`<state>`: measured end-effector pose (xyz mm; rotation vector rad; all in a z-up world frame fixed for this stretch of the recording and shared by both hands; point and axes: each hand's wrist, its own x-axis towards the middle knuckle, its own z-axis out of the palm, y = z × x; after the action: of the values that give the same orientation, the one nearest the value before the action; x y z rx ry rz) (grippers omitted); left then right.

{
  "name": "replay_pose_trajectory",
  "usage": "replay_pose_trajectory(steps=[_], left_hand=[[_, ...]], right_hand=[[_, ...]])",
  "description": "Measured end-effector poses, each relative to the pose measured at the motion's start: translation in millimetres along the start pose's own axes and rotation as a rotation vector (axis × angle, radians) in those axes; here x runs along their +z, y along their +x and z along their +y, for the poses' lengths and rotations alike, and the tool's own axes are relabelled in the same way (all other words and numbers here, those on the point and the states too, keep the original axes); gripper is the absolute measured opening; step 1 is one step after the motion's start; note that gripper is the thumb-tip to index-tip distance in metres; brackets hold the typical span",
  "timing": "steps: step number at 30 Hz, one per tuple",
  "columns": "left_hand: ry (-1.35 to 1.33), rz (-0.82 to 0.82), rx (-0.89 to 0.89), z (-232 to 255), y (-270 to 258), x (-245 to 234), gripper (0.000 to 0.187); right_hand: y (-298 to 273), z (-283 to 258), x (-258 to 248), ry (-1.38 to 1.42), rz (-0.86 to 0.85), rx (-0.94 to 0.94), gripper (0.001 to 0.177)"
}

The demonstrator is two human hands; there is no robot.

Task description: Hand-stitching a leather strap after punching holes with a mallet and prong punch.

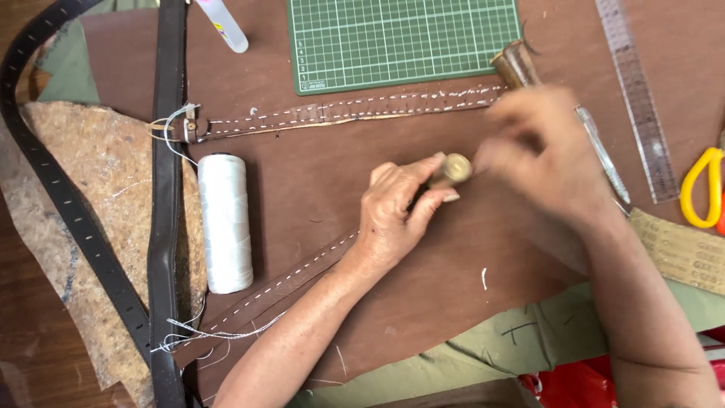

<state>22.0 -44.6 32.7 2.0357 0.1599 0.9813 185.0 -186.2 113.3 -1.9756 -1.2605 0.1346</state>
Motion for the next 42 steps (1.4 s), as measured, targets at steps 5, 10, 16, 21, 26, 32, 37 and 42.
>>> replay_pose_trajectory(steps=[5,10,16,21,26,32,37,42], left_hand=[[0.018,-0.023,0.033,7.0,-2.9,3.0,0.033],[-0.001,0.003,-0.005,6.4,-3.5,3.8,0.034],[-0.034,-0.024,-0.030,12.7,-0.1,-0.6,0.033],[0.015,0.043,0.070,1.4,-1.8,6.7,0.022],[-0.006,-0.031,-0.051,11.6,-1.5,-0.3,0.025],[0.006,0.008,-0.019,5.3,-2.1,0.6,0.030],[0.018,0.011,0.000,9.0,0.3,0.0,0.021],[0.003,0.017,-0.021,1.4,-2.6,3.3,0.028]], right_hand=[[0.0,111.7,9.9,-0.533,0.066,0.053,0.060],[-7.9,92.7,-9.2,-0.384,0.037,0.025,0.061],[-40.3,-28.4,-52.9,-0.317,0.216,-0.323,0.045],[-32.7,-58.2,-57.8,-0.747,-0.087,-0.477,0.053],[-30.9,-68.5,-61.8,-0.528,-0.189,-0.217,0.049],[-39.8,-46.0,-58.6,-0.398,0.081,-0.494,0.048],[-42.5,-55.0,-49.7,-0.650,-0.082,-0.393,0.059],[-57.6,-32.5,-59.4,-0.259,-0.125,-0.365,0.028]])
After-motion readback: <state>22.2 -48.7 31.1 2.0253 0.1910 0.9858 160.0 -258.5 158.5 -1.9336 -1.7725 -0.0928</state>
